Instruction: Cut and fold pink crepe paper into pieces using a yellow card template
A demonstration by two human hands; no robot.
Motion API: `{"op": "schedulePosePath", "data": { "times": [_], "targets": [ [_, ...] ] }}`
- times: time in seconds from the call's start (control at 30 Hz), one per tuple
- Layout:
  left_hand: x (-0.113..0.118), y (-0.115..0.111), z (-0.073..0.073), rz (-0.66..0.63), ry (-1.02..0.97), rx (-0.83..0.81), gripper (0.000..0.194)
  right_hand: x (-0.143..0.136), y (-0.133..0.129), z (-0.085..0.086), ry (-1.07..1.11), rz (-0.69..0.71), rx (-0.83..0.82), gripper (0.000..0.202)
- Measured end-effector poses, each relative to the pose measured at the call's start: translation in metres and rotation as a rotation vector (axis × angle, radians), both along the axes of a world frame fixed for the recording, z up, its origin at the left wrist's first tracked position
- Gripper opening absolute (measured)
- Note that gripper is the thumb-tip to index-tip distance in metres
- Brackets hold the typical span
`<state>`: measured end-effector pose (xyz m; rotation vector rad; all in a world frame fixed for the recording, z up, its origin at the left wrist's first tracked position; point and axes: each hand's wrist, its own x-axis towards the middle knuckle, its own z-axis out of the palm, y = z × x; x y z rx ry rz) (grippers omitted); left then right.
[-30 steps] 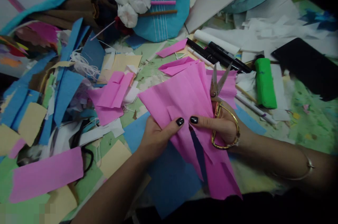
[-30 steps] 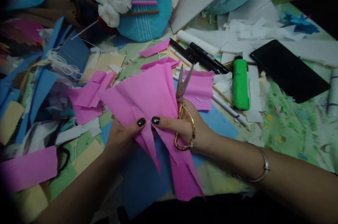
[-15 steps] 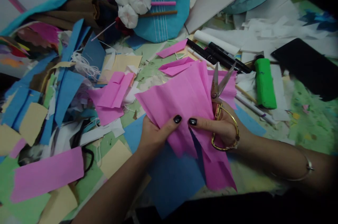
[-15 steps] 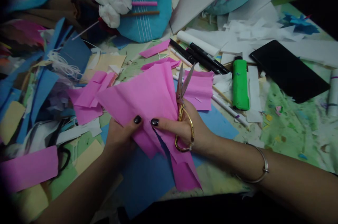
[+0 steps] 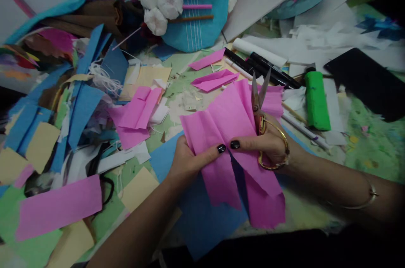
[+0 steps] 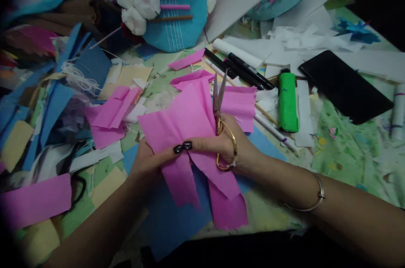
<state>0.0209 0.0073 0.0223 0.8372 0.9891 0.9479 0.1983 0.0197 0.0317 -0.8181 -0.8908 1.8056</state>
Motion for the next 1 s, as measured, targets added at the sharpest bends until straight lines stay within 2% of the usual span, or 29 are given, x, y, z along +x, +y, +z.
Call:
{"op": "schedulePosePath", "data": {
  "times": [0.17, 0.3, 0.63, 1.0],
  "targets": [
    [0.0002, 0.001, -0.0021, 0.011, -0.023, 0.047, 0.019, 0.0019, -0.0025, -0.0049, -0.051, -0.019, 0.003, 0.025],
    [0.0015, 0.0011, -0.004, 0.046, 0.001, 0.086, 0.019, 0.0027, -0.0035, -0.0069, -0.037, -0.012, 0.042, 0.033],
    [0.0018, 0.001, -0.0032, 0.074, 0.115, 0.159, 0.019, 0.0007, -0.0035, -0.0059, -0.044, -0.028, 0.05, 0.024],
    [0.0055, 0.0019, 0.0022, 0.031, 0.006, 0.089, 0.013, -0.0054, -0.0086, -0.0078, 0.019, -0.002, -0.051, 0.015]
  ]
}}
